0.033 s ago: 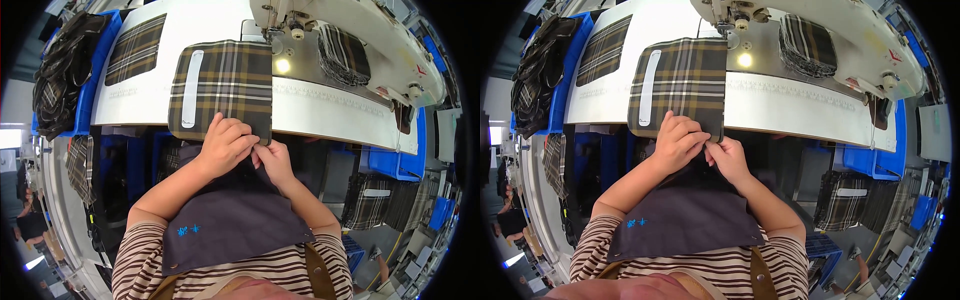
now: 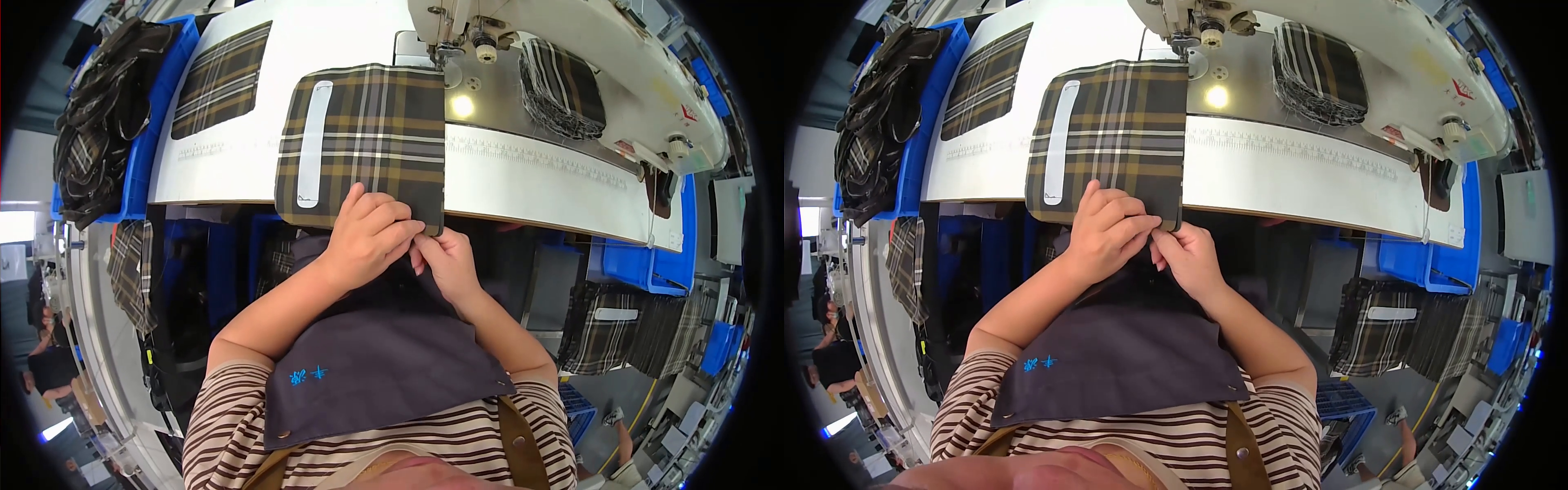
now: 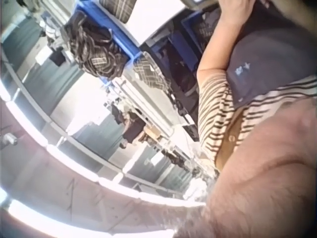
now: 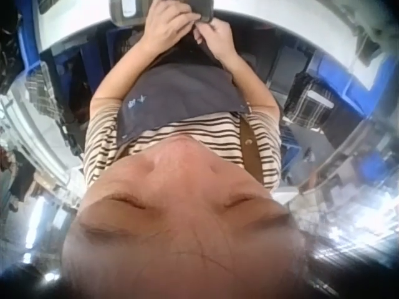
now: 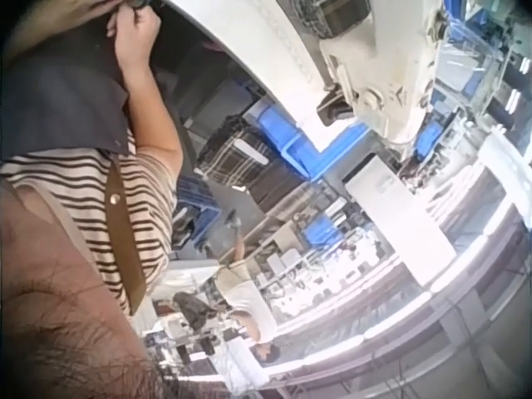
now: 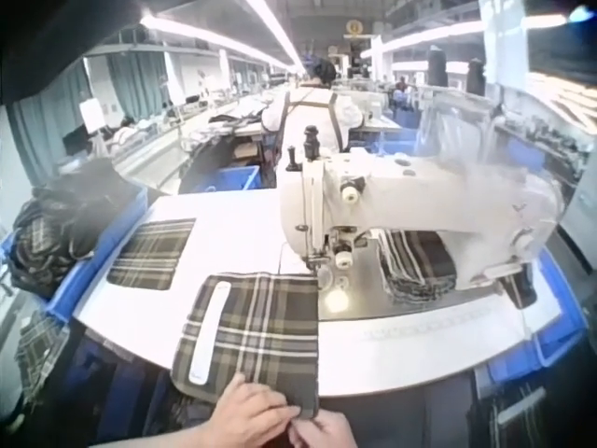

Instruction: Sewing pieces of plaid fabric together using an industrial sewing machine.

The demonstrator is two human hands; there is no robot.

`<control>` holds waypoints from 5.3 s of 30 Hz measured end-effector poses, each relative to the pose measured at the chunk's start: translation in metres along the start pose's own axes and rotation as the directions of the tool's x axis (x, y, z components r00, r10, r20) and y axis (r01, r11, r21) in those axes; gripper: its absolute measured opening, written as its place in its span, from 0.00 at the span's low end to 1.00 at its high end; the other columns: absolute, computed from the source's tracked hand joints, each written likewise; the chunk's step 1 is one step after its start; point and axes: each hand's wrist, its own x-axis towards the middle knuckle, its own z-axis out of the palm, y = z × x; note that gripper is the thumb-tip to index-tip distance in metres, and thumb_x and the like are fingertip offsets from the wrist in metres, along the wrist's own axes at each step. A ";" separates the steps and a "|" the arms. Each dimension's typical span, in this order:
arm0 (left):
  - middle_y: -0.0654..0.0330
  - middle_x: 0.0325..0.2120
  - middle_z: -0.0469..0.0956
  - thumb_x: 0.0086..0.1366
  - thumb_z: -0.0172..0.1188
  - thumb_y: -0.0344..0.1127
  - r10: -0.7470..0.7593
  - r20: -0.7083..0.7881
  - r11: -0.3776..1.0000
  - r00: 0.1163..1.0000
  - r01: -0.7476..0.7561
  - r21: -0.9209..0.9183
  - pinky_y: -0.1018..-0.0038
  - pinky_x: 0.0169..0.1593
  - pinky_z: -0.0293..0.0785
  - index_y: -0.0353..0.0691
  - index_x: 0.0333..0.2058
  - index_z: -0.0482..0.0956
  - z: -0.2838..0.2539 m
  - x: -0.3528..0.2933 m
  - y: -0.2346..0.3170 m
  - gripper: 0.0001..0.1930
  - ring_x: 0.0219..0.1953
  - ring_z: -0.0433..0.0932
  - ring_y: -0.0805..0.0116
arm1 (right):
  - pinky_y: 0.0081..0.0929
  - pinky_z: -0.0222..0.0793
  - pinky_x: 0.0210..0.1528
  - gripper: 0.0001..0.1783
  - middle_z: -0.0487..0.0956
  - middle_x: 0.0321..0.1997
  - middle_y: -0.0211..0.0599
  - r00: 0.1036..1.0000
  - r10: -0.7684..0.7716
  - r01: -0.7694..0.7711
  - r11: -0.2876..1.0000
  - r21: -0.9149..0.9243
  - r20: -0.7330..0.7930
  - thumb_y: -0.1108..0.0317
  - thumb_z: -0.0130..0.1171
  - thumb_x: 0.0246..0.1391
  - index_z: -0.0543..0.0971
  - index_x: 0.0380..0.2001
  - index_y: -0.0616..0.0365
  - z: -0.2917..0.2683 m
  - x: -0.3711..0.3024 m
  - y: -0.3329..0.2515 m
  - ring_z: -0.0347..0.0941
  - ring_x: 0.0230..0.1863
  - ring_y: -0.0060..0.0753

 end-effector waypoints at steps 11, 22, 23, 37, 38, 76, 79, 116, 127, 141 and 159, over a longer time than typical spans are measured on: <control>0.70 0.39 0.80 0.49 0.73 0.32 0.056 -0.008 0.997 0.998 -0.056 0.048 0.63 0.51 0.69 0.49 0.41 0.87 -0.005 0.003 0.005 0.17 0.45 0.77 0.67 | 0.22 0.73 0.32 0.13 0.81 0.26 0.34 0.998 -0.015 0.017 0.999 -0.030 0.058 0.73 0.52 0.70 0.82 0.32 0.64 -0.001 -0.001 -0.006 0.76 0.27 0.22; 0.72 0.36 0.80 0.48 0.75 0.30 0.088 -0.039 0.993 0.995 -0.084 0.089 0.65 0.54 0.66 0.51 0.40 0.86 -0.005 0.006 0.003 0.17 0.40 0.77 0.68 | 0.34 0.73 0.35 0.14 0.77 0.36 0.38 0.754 -0.645 0.493 0.429 -0.757 0.125 0.76 0.70 0.45 0.82 0.38 0.57 -0.028 -0.004 -0.011 0.77 0.34 0.42; 0.72 0.36 0.80 0.48 0.75 0.30 0.089 -0.042 0.993 0.995 -0.085 0.088 0.65 0.54 0.66 0.51 0.40 0.86 -0.005 0.006 0.003 0.17 0.40 0.77 0.68 | 0.37 0.73 0.36 0.17 0.77 0.36 0.35 0.634 -0.746 0.521 0.218 -0.825 0.203 0.75 0.73 0.42 0.81 0.38 0.55 -0.032 -0.003 -0.017 0.77 0.35 0.42; 0.57 0.65 0.70 0.63 0.69 0.39 -0.100 0.288 0.990 0.953 0.124 -0.068 0.54 0.64 0.64 0.47 0.62 0.74 -0.019 0.047 -0.011 0.28 0.69 0.65 0.52 | 0.45 0.70 0.67 0.08 0.84 0.45 0.42 0.508 -0.489 0.638 -0.339 -0.691 0.709 0.69 0.62 0.51 0.82 0.34 0.59 -0.034 0.005 -0.068 0.80 0.56 0.42; 0.58 0.66 0.69 0.65 0.68 0.41 -0.108 0.322 0.992 0.941 0.125 -0.033 0.52 0.65 0.63 0.49 0.63 0.74 -0.017 0.049 -0.015 0.28 0.71 0.63 0.52 | 0.44 0.71 0.67 0.08 0.84 0.45 0.41 0.511 -0.462 0.646 -0.349 -0.679 0.725 0.69 0.62 0.51 0.82 0.34 0.58 -0.033 0.006 -0.071 0.80 0.56 0.41; 0.60 0.70 0.65 0.71 0.62 0.51 -0.143 0.399 0.990 0.906 0.129 0.061 0.39 0.69 0.57 0.54 0.69 0.71 0.017 0.121 -0.108 0.30 0.75 0.56 0.52 | 0.38 0.80 0.50 0.07 0.80 0.37 0.40 0.519 -0.399 0.692 -0.322 -0.646 0.756 0.74 0.63 0.47 0.77 0.32 0.59 -0.053 0.115 -0.115 0.82 0.46 0.44; 0.59 0.68 0.68 0.70 0.62 0.53 -0.111 0.336 0.993 0.935 0.093 0.068 0.46 0.66 0.61 0.49 0.66 0.74 0.022 0.125 -0.118 0.30 0.72 0.60 0.53 | 0.37 0.80 0.50 0.08 0.80 0.37 0.39 0.539 -0.384 0.685 -0.319 -0.655 0.750 0.74 0.64 0.47 0.77 0.32 0.60 -0.054 0.123 -0.120 0.83 0.49 0.44; 0.65 0.72 0.65 0.73 0.53 0.51 -0.328 0.407 0.938 0.852 0.243 0.247 0.36 0.72 0.53 0.55 0.66 0.74 0.050 0.194 -0.193 0.25 0.76 0.56 0.58 | 0.37 0.71 0.51 0.23 0.74 0.41 0.35 0.695 -0.469 0.412 -0.363 -0.836 0.546 0.62 0.70 0.55 0.82 0.53 0.57 -0.065 0.149 -0.119 0.72 0.43 0.38; 0.64 0.72 0.65 0.72 0.53 0.50 -0.324 0.387 0.940 0.863 0.247 0.237 0.37 0.73 0.53 0.56 0.67 0.72 0.053 0.192 -0.195 0.26 0.76 0.56 0.58 | 0.38 0.72 0.52 0.21 0.74 0.42 0.36 0.700 -0.480 0.419 -0.322 -0.849 0.528 0.63 0.69 0.55 0.82 0.51 0.58 -0.066 0.147 -0.117 0.73 0.46 0.40; 0.64 0.72 0.65 0.73 0.52 0.53 -0.341 0.368 0.932 0.865 0.258 0.256 0.38 0.72 0.54 0.57 0.68 0.71 0.051 0.194 -0.190 0.27 0.76 0.57 0.58 | 0.39 0.73 0.51 0.20 0.75 0.43 0.35 0.701 -0.499 0.418 -0.291 -0.860 0.510 0.65 0.69 0.53 0.82 0.48 0.59 -0.065 0.141 -0.115 0.74 0.49 0.41; 0.56 0.77 0.55 0.72 0.49 0.65 -0.426 0.300 0.881 0.853 0.317 0.351 0.45 0.76 0.48 0.51 0.74 0.63 0.011 0.123 -0.156 0.38 0.79 0.49 0.56 | 0.29 0.77 0.40 0.18 0.84 0.41 0.42 0.845 -0.432 0.529 0.584 -0.616 0.316 0.70 0.72 0.52 0.85 0.46 0.64 -0.008 0.003 -0.022 0.82 0.37 0.38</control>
